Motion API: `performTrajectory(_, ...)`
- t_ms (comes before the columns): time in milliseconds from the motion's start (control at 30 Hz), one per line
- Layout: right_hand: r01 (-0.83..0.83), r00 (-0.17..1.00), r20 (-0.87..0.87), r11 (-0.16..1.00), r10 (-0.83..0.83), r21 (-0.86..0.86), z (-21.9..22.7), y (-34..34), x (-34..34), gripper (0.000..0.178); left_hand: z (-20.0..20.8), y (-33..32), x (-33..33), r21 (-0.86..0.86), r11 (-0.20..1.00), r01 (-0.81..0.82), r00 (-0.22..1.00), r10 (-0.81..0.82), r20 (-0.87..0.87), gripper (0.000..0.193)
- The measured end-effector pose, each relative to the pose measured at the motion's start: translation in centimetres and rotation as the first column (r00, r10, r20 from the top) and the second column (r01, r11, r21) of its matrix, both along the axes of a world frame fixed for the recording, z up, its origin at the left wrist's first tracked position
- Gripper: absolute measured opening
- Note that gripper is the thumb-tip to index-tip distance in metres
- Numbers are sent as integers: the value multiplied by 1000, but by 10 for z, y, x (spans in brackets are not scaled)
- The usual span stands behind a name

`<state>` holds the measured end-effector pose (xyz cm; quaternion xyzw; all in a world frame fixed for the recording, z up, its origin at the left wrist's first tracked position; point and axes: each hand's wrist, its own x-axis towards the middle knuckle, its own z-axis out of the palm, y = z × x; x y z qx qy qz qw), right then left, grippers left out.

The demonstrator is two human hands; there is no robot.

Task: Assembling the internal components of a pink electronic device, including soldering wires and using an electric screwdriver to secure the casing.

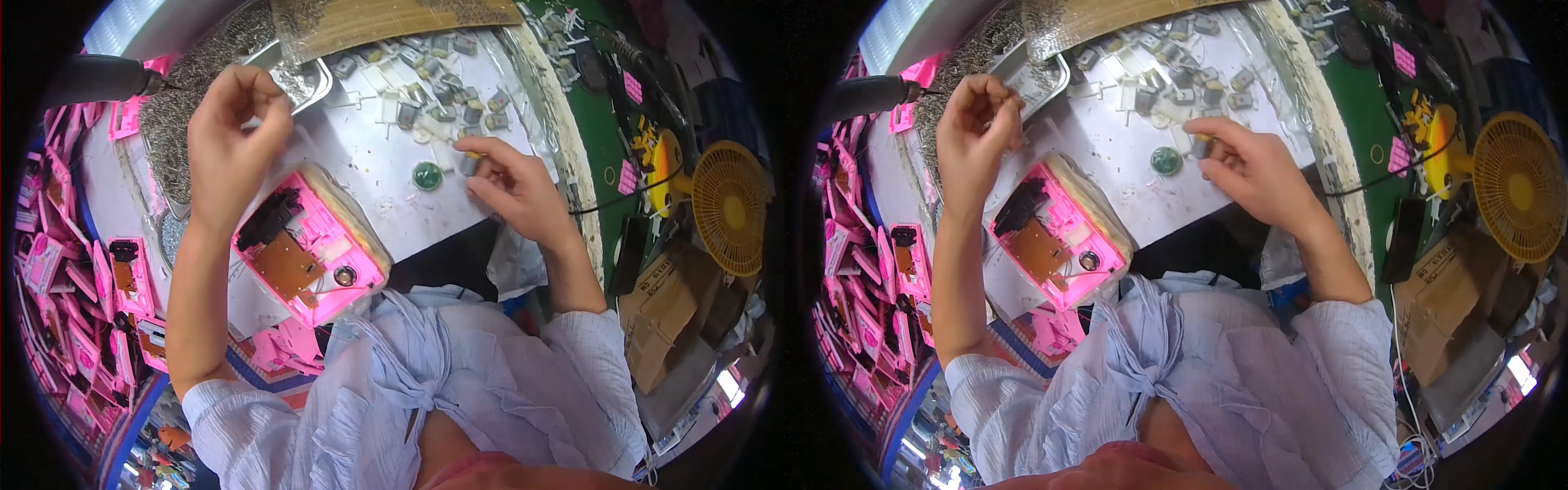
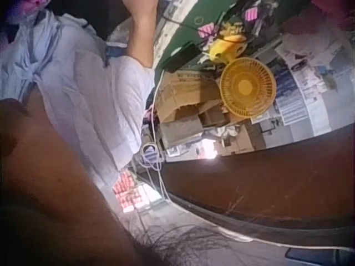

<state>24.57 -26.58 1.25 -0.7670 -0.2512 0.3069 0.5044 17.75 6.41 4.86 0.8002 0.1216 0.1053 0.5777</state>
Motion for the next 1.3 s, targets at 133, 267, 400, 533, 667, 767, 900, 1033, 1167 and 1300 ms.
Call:
performTrajectory(133,-131,966,203,982,158,-139,-4,15,0,43,24,-25,-54,-110,993,41,996,-49,-74,13)
performTrajectory(267,-133,887,414,972,205,-196,-12,28,-4,40,33,-33,-109,-271,962,23,976,-81,-204,15)
performTrajectory(400,-155,815,504,945,287,-287,-13,37,-6,40,24,-46,-159,-373,928,-27,981,-47,-188,14)
performTrajectory(533,-156,852,436,935,290,-317,-6,39,-2,42,13,-67,-184,-564,815,-129,982,27,-186,15)
performTrajectory(667,-92,996,10,992,93,-84,15,42,-10,41,-12,-86,-192,-679,720,-145,989,114,-91,15)
performTrajectory(767,74,923,-385,972,19,225,27,57,-50,46,-20,-94,-191,-706,682,-189,981,158,-111,15)
performTrajectory(900,-116,673,-679,949,293,294,32,87,-84,47,-25,-96,-194,-755,626,-196,978,180,-104,16)
performTrajectory(1033,-135,601,-730,942,325,308,29,105,-93,45,-26,-98,-200,-733,642,-225,965,249,-79,24)
performTrajectory(1167,-161,585,-736,938,341,307,28,110,-97,44,-26,-97,-201,-747,628,-220,965,254,-70,31)
performTrajectory(1300,-158,549,-767,943,331,294,26,109,-98,42,-26,-97,-201,-750,630,-199,969,242,-53,32)
